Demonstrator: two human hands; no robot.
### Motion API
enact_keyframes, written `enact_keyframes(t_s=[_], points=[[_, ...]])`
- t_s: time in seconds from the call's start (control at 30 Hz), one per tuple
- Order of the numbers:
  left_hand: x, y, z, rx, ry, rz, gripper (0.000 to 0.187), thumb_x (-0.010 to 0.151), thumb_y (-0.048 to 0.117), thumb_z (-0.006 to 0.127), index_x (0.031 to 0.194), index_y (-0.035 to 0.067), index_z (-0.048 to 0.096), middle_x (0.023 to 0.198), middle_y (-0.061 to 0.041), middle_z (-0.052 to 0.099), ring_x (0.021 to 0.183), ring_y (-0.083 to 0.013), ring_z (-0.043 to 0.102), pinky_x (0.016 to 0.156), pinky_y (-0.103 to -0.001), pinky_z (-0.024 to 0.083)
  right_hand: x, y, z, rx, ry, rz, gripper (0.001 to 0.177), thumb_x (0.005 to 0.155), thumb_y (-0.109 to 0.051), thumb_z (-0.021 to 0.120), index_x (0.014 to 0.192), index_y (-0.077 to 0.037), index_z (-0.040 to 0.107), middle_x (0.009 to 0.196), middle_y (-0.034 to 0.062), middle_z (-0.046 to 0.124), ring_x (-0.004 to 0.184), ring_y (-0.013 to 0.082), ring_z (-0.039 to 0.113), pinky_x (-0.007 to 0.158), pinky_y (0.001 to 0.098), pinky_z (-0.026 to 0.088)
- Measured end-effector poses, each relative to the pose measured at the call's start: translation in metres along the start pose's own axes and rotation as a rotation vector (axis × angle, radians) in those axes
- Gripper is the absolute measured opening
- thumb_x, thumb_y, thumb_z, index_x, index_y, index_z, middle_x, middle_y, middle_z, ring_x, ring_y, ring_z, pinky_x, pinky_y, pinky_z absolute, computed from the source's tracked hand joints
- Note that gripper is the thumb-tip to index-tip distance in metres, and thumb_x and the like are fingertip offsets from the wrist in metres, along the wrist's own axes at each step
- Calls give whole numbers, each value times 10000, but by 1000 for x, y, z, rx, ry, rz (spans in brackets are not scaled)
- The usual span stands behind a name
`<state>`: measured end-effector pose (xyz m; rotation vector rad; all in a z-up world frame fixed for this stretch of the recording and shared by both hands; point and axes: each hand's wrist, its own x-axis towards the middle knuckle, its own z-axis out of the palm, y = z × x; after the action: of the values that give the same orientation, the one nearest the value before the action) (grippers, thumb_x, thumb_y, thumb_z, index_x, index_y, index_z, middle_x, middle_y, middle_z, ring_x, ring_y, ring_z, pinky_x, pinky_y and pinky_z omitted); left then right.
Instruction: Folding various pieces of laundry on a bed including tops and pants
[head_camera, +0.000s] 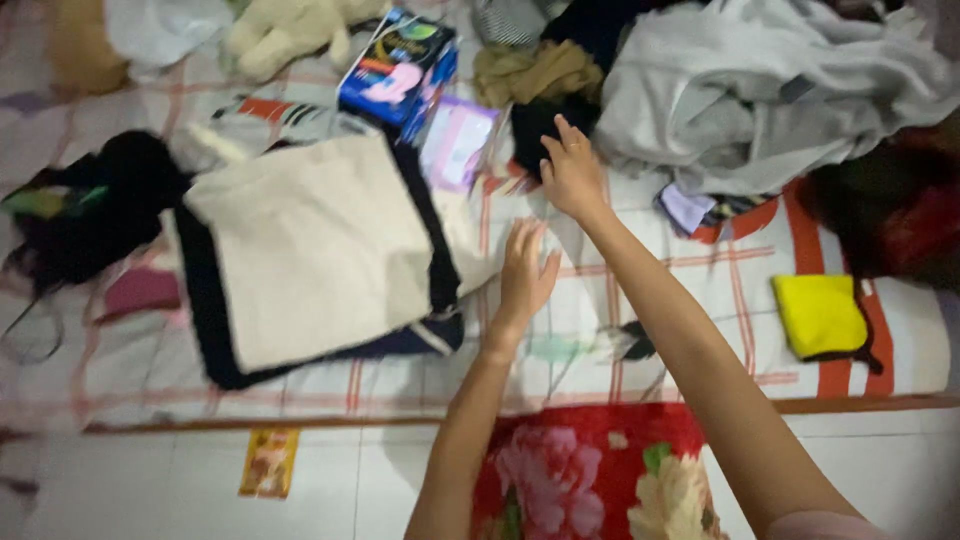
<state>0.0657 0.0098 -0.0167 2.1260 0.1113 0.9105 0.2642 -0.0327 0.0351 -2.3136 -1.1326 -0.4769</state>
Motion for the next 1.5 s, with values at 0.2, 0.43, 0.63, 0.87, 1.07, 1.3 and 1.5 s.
enact_keyframes(t_s=[0.2, 0.43, 0.63, 0.87, 1.07, 1.3, 1.5], points=[[-21, -30, 43, 117, 12, -64, 436, 900, 108, 687, 1311, -6, 598, 1398, -233, 561, 1343, -447, 512, 1141, -514, 423, 73, 83, 42, -231, -6, -63, 308, 905, -116, 666, 1205, -56, 705, 1634, 164, 394, 1428, 430, 426, 985, 541, 486], [-8, -11, 28, -2, -29, -260, 314, 933, 116, 631, 1229, 11, 633, 1398, -208, 567, 1336, -418, 542, 1075, -454, 498, 100, 115, 83, -209, -133, 93, 287, 916, -198, 663, 1162, -70, 737, 1264, 252, 606, 1351, 487, 416, 939, 601, 460], [-17, -28, 31, 20, -15, -213, 310, 939, 137, 658, 1220, 6, 635, 1336, -201, 625, 1274, -370, 589, 1072, -456, 478, 20, 51, 24, 378, 83, 20, 235, 1066, -166, 553, 1033, 14, 700, 1159, 226, 708, 1082, 417, 663, 928, 480, 528], [-48, -111, 60, -624, 111, -713, 505, 1047, 422, 510, 1266, -9, 654, 1183, -181, 701, 1083, -310, 674, 929, -429, 552, -213, -20, -64, 1023, -221, 547, 364, 1064, -319, 524, 1037, -31, 744, 900, 65, 702, 837, 140, 645, 764, 313, 535], [-47, 7, 60, -1234, 154, -982, 538, 929, 373, 653, 1355, 50, 590, 1278, -85, 657, 1116, -233, 646, 929, -395, 541, -395, -14, -37, 1200, -325, 782, 430, 1050, -403, 556, 968, -22, 735, 834, -11, 678, 783, 105, 594, 704, 304, 510], [-77, 160, -14, -755, -353, -458, 470, 947, 197, 730, 1357, 10, 596, 1316, -89, 661, 1168, -188, 620, 1002, -367, 506, -334, -63, -203, 1053, 237, 536, 663, 931, -304, 719, 1446, -27, 405, 1315, 50, 564, 1176, 172, 584, 971, 335, 526], [-70, 213, -42, -807, -344, -118, 574, 962, 68, 751, 1470, 9, 492, 1390, -71, 627, 1273, -180, 597, 1096, -332, 493, -300, -88, -279, 883, 109, 239, 701, 856, -331, 835, 1392, 13, 543, 1325, 136, 647, 1248, 237, 614, 1093, 390, 487]])
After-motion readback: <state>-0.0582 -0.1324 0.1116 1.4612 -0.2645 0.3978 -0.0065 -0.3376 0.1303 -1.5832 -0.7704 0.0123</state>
